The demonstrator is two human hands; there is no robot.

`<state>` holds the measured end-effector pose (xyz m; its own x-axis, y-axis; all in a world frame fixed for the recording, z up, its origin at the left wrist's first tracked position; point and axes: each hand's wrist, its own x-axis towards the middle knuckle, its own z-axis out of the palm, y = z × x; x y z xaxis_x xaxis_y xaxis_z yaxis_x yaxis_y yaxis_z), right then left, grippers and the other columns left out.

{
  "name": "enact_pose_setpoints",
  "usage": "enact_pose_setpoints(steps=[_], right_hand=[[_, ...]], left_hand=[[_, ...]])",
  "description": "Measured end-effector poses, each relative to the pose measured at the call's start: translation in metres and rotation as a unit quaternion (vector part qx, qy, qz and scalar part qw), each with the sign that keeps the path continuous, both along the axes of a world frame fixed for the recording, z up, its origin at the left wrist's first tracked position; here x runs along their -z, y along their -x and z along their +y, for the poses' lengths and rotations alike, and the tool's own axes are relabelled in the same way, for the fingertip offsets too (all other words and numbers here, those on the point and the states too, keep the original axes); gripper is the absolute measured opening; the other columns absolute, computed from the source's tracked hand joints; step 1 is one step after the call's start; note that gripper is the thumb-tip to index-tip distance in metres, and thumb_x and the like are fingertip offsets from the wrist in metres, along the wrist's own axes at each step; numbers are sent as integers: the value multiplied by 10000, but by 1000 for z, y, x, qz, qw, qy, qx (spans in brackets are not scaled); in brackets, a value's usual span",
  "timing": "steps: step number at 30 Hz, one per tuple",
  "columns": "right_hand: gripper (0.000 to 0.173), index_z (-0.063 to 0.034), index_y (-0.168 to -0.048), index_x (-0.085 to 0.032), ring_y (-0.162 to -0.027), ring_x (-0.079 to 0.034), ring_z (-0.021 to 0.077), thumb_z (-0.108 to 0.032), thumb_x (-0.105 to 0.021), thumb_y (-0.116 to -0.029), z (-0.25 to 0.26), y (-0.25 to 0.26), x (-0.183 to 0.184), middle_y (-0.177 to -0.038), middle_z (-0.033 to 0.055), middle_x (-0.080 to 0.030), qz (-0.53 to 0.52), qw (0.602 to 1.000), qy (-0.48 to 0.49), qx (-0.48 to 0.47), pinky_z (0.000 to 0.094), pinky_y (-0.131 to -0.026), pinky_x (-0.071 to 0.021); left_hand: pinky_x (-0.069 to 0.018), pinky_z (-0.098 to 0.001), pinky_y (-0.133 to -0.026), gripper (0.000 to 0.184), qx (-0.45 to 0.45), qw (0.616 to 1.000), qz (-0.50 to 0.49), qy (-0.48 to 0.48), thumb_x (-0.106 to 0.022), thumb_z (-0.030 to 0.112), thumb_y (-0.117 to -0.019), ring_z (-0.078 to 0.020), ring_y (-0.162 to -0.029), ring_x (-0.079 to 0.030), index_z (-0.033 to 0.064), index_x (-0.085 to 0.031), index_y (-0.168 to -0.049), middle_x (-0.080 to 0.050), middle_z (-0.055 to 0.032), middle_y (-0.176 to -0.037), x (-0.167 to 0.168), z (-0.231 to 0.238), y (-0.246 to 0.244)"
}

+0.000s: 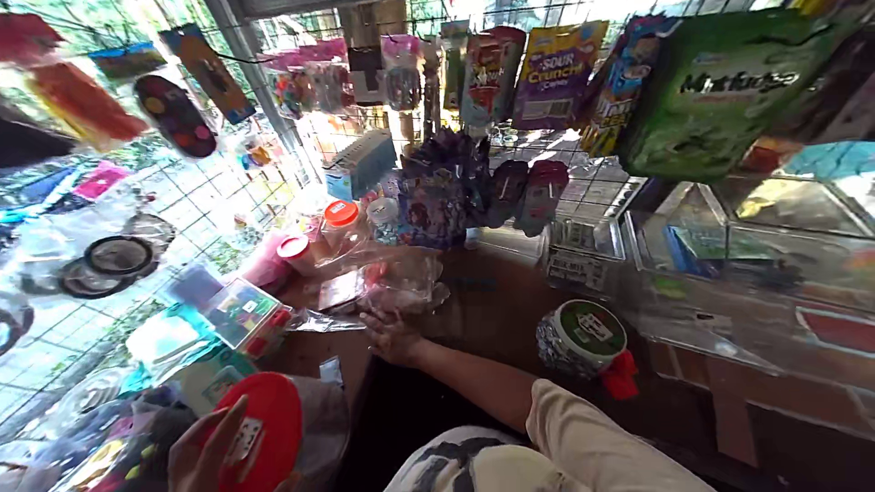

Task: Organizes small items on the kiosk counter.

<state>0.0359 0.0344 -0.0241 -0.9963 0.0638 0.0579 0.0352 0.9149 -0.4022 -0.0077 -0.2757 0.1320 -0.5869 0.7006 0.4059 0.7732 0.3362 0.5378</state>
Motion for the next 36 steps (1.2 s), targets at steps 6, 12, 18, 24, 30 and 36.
enact_pose_setpoints(steps=[6, 12, 18, 24, 30, 36], right_hand=[[331, -111, -1291, -710, -1414, -495, 393, -138, -672, -963, -19, -82, 3, -1487, 209, -552, 169, 985, -15, -39, 629, -1150, -378], [192, -116, -1093, -781, -1209, -664, 316, -164, -647, -964, 3, -200, 22, -1262, 150, -707, 253, 965, -46, 51, 479, -1021, -536], [246, -65, -1074, -786, -1112, -698, 366, -162, -607, -937, 25, -270, 19, -1189, 190, -720, 250, 938, -103, 219, 515, -939, -572], [253, -36, -1047, -786, -1022, -726, 338, -141, -591, -924, 21, -288, 32, -1143, 198, -728, 270, 922, -117, 253, 427, -884, -602], [236, -15, -1021, -789, -1008, -742, 312, -124, -609, -914, 16, -285, 36, -1096, 180, -750, 251, 917, -161, 266, 389, -902, -599], [239, -4, -983, -789, -985, -744, 318, -132, -603, -905, 19, -284, 42, -1065, 184, -754, 254, 914, -178, 260, 382, -890, -599]], left_hand=[[-419, -531, -1061, 950, 23, 999, -33, 12, -898, 277, -624, -466, -1267, -457, -119, -512, -1397, -434, -418, -1364, 2, 20, -11], [-503, -636, -918, 968, 118, 992, -11, -32, -942, 386, -478, -449, -1231, -545, 96, -643, -1351, -553, -261, -1350, 12, 108, -25], [-427, -656, -1018, 883, 269, 959, -24, 89, -931, 429, -632, -449, -1374, -442, 195, -609, -1421, -512, -220, -1462, 8, 257, -71], [-369, -565, -1159, 787, 349, 918, -166, 91, -813, 351, -865, -414, -1475, -348, 74, -472, -1518, -303, -261, -1616, 29, 352, -96], [-396, -516, -1155, 385, 290, 939, -120, 139, -509, 104, -1039, -343, -1342, -548, 9, -585, -1405, -591, -211, -1414, 83, 412, -30], [-293, -642, -1142, 376, 350, 875, 61, 328, -599, 119, -996, -402, -1353, -495, 49, -616, -1365, -575, -217, -1400, 94, 416, -44]])
